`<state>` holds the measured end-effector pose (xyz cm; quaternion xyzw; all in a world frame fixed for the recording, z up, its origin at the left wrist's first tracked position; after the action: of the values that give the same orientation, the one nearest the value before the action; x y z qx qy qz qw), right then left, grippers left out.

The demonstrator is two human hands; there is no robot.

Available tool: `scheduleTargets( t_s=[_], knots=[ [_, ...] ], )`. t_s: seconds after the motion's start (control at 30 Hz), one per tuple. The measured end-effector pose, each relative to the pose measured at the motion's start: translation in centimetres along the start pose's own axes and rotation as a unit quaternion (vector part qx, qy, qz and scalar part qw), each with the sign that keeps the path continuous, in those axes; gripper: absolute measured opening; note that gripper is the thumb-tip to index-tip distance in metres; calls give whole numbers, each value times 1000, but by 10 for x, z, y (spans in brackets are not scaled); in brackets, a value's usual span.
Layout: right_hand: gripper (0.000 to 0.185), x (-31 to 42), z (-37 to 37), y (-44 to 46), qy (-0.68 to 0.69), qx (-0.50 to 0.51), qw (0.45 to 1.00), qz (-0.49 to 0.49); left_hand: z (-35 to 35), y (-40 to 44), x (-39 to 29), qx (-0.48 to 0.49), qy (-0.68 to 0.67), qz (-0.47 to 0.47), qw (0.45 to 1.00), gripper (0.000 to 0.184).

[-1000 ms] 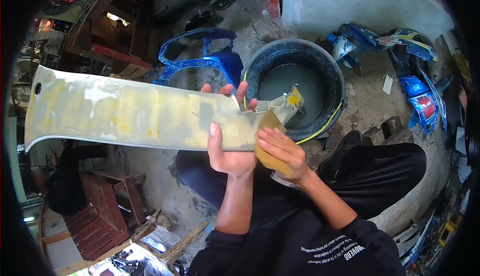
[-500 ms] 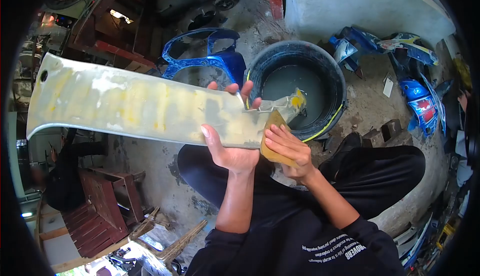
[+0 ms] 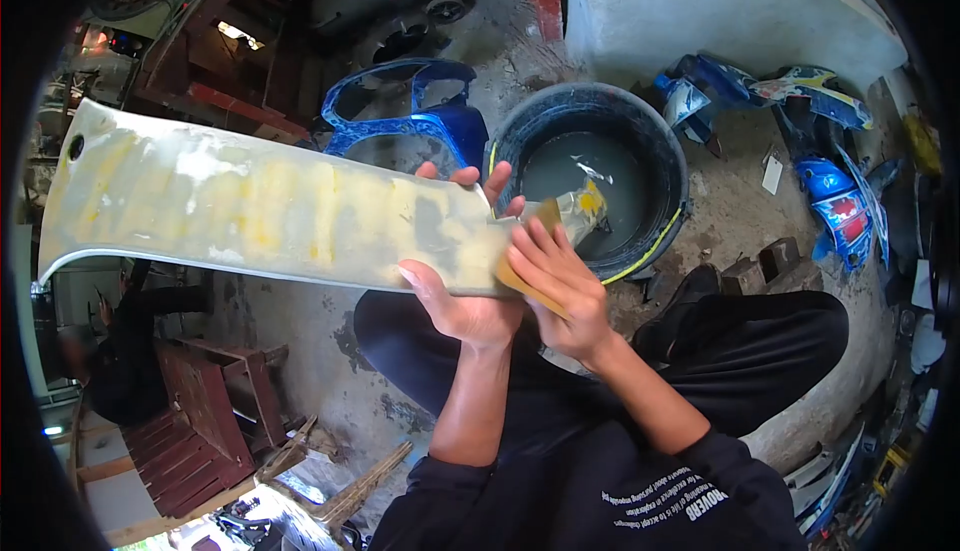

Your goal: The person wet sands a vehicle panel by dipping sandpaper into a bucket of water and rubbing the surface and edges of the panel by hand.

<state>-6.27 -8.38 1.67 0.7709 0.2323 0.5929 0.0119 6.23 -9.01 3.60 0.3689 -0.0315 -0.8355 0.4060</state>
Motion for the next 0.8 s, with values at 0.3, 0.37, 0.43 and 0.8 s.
scheduleTargets(
  t_s=[0.3, 0.37, 0.43, 0.8],
  knots=[
    [44, -11, 1, -15, 18, 54, 998, 26, -6, 3, -2, -8, -17, -2, 1000, 89],
    [45, -8, 2, -11, 29, 44, 998, 19, -2, 2, 1, 3, -4, -8, 1000, 91],
    [47, 15, 4, 9, 37, 22, 999, -6, 1, 2, 2, 10, -14, -4, 1000, 96],
    [50, 6, 3, -4, 27, 67, 997, 8, -3, 4, 4, -16, -15, -26, 999, 120]
  ],
)
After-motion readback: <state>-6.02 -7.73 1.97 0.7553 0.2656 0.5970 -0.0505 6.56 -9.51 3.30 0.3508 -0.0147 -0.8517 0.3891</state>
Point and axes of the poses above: each hand's wrist, its own y-axis towards the middle knuckle, its own z-axis out of the palm, x = y × z, the point moved 10 cm from there along y, towards the middle knuckle, and after that the axes turned 15 degrees about z, right-handed, at the moved point
